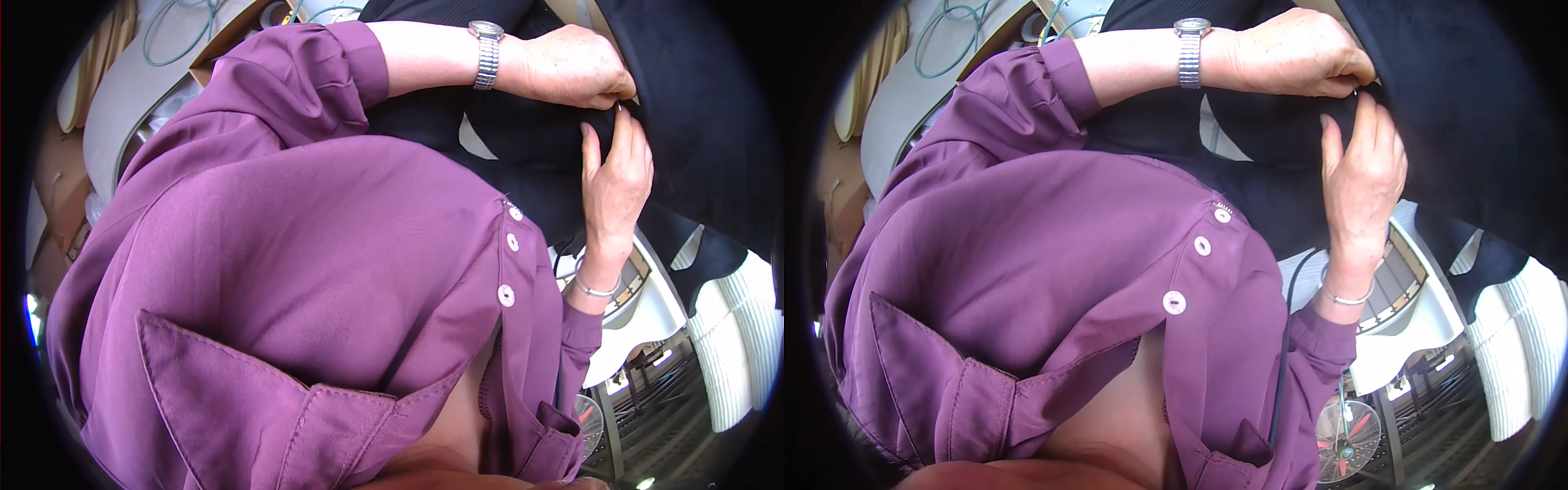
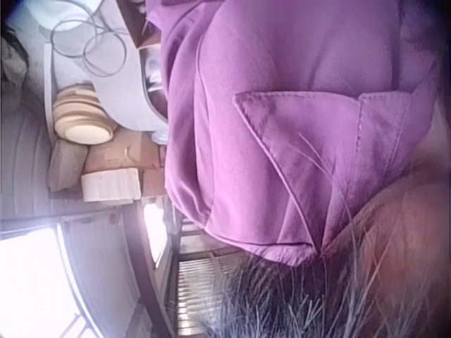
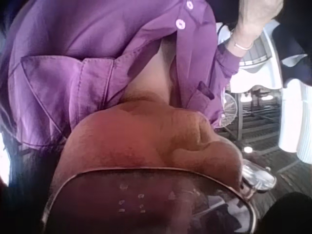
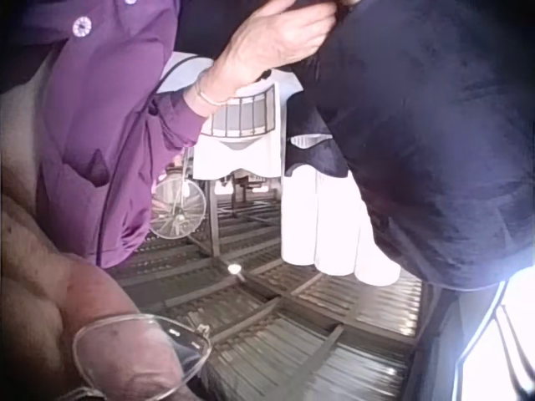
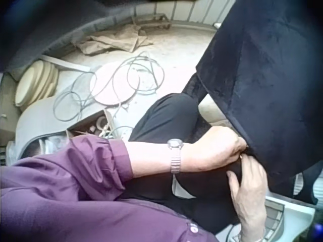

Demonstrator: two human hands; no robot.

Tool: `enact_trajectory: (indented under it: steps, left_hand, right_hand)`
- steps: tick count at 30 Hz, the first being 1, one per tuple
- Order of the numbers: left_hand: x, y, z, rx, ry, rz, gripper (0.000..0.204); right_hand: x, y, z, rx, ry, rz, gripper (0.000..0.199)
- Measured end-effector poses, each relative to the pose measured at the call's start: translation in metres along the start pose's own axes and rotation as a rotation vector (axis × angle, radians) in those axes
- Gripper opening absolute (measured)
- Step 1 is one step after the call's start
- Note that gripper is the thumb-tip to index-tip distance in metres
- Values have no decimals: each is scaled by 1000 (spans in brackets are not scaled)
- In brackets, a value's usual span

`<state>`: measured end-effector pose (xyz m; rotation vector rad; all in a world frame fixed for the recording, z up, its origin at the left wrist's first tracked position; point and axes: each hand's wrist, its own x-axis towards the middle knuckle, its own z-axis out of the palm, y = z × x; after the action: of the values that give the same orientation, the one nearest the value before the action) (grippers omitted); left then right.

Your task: Hand-sewing black fabric onto a furniture frame as part of an upholstery process.

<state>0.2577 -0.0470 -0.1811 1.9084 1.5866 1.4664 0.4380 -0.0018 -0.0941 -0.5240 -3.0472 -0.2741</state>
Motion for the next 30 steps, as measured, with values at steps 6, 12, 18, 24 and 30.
enact_trajectory:
  steps: [6, 12, 18, 24, 30]
  left_hand:
    - [6, 6, 0, -41, -47, -21, 16]
    - [25, -1, 24, 14, 5, 2, 19]
    - [16, -7, 20, -13, 29, -39, 14]
    - [21, -1, 14, -24, -34, -61, 15]
    - [19, -8, 14, -36, -43, -76, 18]
  right_hand:
    - [-26, -29, -41, 247, 153, -60, 21]
    - [-78, -46, 87, 1814, -707, 1082, 48]
    - [-62, -42, 83, 1951, -494, 1085, 57]
    - [-33, -25, 39, 1672, 1, 681, 46]
    - [-45, -55, 70, 1622, -633, 678, 33]
